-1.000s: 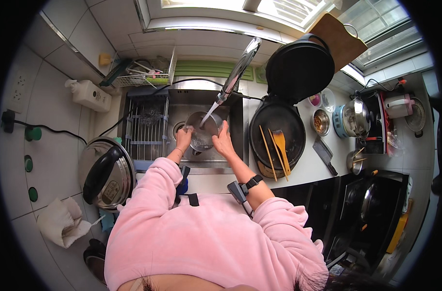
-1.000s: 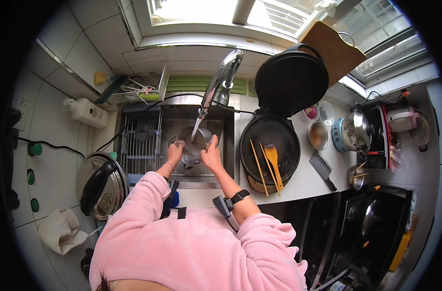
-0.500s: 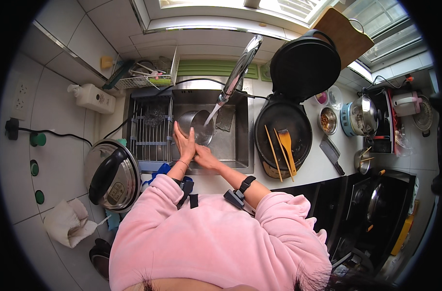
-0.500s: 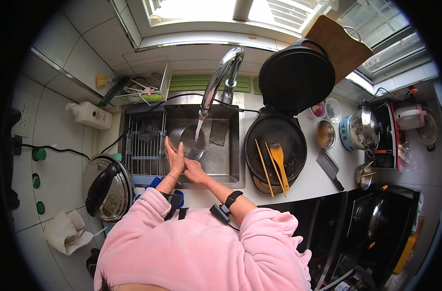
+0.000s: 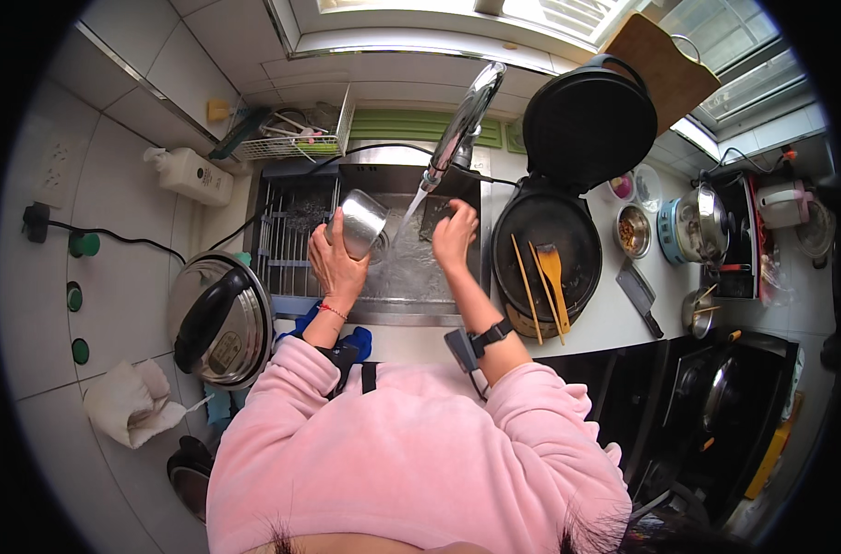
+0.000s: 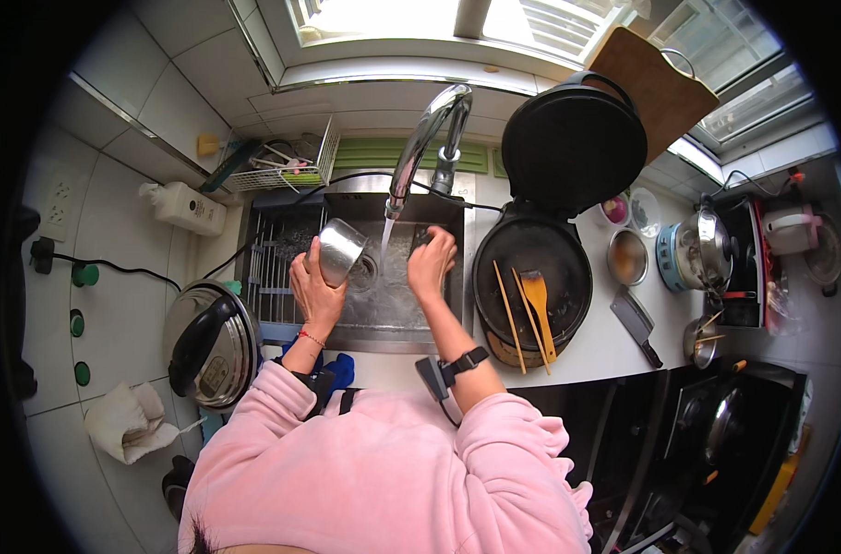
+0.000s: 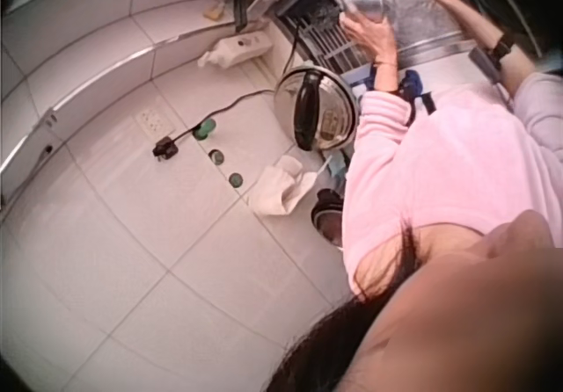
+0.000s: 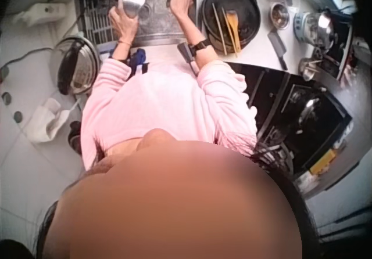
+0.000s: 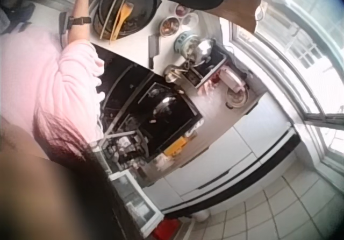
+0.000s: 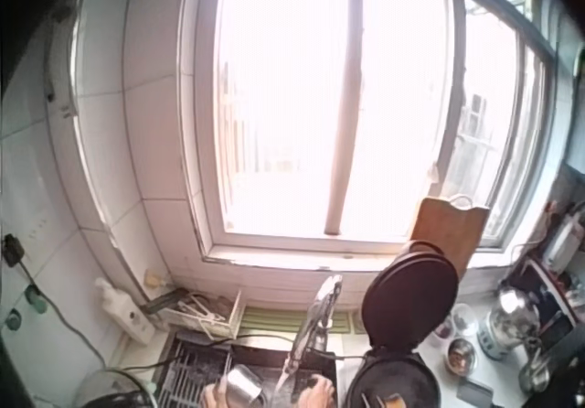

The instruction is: The person washes a metal bowl, chopsticks, and a wooden spatula at the sink using a blue cloth and running water, then places the bowl in a drawer. They later clean the interior of a sandwich press with a cloth and wipe its exterior.

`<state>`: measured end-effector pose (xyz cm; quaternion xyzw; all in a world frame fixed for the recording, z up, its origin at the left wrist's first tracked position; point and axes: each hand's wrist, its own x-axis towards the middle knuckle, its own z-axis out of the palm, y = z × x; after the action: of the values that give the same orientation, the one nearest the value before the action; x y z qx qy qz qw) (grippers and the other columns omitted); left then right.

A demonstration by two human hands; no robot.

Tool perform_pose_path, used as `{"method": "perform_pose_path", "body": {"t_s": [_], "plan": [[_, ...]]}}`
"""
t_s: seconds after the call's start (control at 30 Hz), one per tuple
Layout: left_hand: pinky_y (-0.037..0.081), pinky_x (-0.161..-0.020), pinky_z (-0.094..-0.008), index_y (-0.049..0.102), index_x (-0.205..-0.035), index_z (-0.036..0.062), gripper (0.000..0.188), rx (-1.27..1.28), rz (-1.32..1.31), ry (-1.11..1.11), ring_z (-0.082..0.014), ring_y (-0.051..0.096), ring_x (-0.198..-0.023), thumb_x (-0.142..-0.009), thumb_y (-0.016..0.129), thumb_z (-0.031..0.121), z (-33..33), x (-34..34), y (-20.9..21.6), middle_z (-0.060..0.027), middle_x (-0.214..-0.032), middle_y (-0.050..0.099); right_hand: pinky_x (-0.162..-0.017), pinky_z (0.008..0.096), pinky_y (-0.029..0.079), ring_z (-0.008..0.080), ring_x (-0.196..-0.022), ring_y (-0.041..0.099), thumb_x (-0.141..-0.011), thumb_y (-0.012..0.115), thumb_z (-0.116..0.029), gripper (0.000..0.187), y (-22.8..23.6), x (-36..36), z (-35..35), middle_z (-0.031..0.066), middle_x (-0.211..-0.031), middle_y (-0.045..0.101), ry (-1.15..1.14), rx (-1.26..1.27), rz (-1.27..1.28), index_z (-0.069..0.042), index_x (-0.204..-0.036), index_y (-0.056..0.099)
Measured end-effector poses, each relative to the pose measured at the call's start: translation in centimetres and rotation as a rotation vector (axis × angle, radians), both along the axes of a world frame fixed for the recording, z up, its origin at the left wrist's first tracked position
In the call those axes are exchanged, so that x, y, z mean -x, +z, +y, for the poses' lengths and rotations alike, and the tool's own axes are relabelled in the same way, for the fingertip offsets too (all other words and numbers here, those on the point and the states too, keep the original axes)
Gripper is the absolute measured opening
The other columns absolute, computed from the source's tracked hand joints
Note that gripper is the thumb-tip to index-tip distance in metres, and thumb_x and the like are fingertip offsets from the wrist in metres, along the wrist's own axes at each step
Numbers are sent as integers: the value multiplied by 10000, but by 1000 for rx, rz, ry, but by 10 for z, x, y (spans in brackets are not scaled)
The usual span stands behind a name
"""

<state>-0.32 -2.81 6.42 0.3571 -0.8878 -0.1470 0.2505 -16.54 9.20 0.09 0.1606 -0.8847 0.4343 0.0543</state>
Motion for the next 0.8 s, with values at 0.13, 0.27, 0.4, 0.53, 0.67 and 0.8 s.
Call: {"method": "perform_pose_path", "body": {"t_s": [0.13,0.27,0.4,0.53,0.67,0.8], "plan": [[312,-975,-459,361,-1369,242,870,139,21,-65,-331,403,-1135,-608,782,205,-2,-5,12,-145,-1206,401,-888,427,342,343,-939,449,-713,447,15,286,18,80,-14,180,-950,491,-43,308,-175,10,-999,456],[279,-1016,-492,406,-1344,252,814,277,28,-117,-319,383,-1199,-620,775,210,-9,-12,17,-127,-1240,400,-921,438,335,351,-1002,442,-694,432,34,357,20,75,-14,191,-1010,495,27,243,107,21,-1049,464],[259,-1034,-508,435,-1321,261,771,311,63,-123,-308,374,-1228,-626,764,194,-14,-16,22,-113,-1244,408,-816,445,369,355,-976,469,-630,469,63,372,28,-38,5,167,-998,521,459,105,165,-9,-991,524],[300,-997,-457,410,-1339,188,826,77,219,-17,-312,413,-1159,-599,775,184,-18,-15,30,-111,-1219,433,-896,416,427,334,-1112,472,-631,685,-64,396,34,-157,26,122,-1135,545,1546,132,53,-58,-1011,574],[316,-976,-423,373,-1355,145,853,6,322,4,-308,430,-1110,-601,770,152,-18,-9,34,-114,-1178,448,-927,400,378,301,-1253,340,-721,674,-351,326,9,-201,9,46,-1237,524,1792,-170,384,-140,-969,659],[329,-971,-418,366,-1356,117,804,-118,388,14,-319,440,-1087,-654,757,147,-16,-9,32,-129,-1146,469,-791,339,418,238,-1019,448,-717,669,-379,289,-13,-193,10,30,-1063,533,1621,-272,293,-126,-854,635]]}}
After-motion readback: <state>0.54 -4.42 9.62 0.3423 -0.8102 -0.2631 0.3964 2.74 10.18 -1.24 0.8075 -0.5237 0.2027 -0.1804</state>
